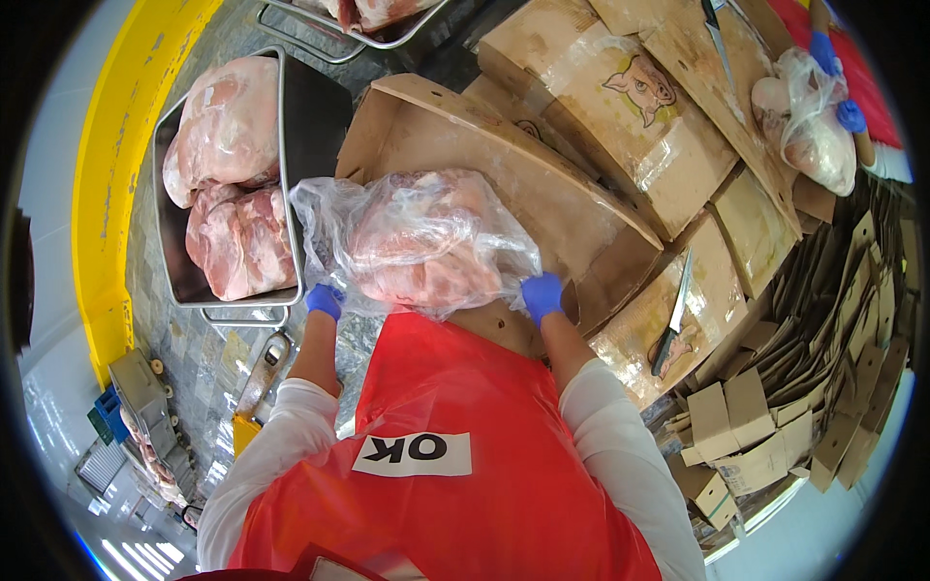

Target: The person trims fat from large cuts of raw meat using a knife, then places the trimmed pieces into plastic bags and cardboard boxes. The work occurs at a stainless steel table with multiple trays and boxes nearby.

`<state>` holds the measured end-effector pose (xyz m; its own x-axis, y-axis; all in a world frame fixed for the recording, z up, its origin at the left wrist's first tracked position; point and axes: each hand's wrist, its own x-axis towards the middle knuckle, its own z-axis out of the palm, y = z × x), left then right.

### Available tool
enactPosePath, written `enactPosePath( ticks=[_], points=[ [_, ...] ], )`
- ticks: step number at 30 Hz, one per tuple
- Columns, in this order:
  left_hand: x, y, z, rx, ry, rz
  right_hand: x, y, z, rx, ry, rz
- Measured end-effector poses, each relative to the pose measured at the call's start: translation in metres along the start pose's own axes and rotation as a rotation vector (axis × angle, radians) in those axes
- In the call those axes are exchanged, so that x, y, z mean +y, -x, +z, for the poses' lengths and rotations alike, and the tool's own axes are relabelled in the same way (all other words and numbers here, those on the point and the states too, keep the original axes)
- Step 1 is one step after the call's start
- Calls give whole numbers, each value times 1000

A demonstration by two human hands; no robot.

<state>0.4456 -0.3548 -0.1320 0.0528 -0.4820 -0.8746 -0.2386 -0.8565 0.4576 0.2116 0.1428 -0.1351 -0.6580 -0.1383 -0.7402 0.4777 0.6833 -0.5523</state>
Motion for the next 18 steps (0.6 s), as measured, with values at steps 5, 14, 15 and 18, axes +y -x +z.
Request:
enactPosePath(
  ticks=[5,14,15,18],
  points=[
    [-33,27,10,-17,-153,-42,-46,34,-8,-112,-266,265],
    [46,78,40,-365,-1100,-208,-52,76,-3,-155,532,-156],
    [58,85,45,-404,-1161,-322,-55,84,-6,-148,419,-76],
    [83,138,57,-600,-1241,-133,-71,130,-30,-148,15,103]
  ],
)
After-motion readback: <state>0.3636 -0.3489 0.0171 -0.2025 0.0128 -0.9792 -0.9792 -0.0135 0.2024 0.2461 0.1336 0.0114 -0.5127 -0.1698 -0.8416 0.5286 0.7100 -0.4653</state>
